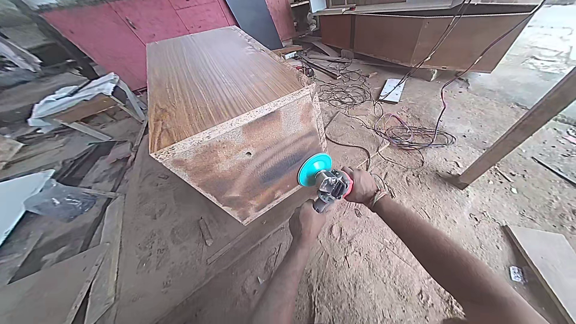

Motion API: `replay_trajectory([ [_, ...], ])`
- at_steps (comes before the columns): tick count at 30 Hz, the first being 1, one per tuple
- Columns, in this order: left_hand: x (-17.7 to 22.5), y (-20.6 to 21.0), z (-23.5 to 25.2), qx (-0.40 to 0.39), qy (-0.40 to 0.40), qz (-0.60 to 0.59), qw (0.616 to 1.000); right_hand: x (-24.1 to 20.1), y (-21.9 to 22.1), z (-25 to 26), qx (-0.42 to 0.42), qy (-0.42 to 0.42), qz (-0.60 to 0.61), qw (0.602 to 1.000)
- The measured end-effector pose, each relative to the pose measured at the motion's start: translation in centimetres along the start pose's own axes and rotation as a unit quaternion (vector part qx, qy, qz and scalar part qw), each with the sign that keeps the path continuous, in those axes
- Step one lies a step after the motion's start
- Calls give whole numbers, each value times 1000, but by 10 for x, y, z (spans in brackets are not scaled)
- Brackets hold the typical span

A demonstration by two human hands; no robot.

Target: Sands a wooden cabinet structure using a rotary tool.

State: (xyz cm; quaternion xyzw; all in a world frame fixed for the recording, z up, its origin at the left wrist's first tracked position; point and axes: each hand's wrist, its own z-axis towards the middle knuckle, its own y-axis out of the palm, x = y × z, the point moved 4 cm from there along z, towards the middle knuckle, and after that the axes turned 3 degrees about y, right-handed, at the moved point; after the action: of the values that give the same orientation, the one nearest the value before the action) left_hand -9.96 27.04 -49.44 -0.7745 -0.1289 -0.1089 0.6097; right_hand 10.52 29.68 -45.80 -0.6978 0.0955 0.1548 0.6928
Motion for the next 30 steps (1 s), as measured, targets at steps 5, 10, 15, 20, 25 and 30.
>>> replay_trajectory([
  [5,9,-9,-1,3,-9,18,1000,10,1,4,7,-6,24,1000],
  [10,4,-20,-8,-8,-19,50,999,9,15,3,10,-8,50,999],
  [15,-15,-30,-11,-9,-27,64,998,-5,27,-1,20,-13,84,996],
  [20,-32,-34,-18,-12,-35,74,997,-25,33,-7,-2,-19,78,997],
  [25,-57,-44,-27,7,-44,64,997,-54,30,-10,-7,-42,63,997],
  [30,-89,-36,-37,33,-48,52,997,-90,32,-17,-59,-69,15,996],
])
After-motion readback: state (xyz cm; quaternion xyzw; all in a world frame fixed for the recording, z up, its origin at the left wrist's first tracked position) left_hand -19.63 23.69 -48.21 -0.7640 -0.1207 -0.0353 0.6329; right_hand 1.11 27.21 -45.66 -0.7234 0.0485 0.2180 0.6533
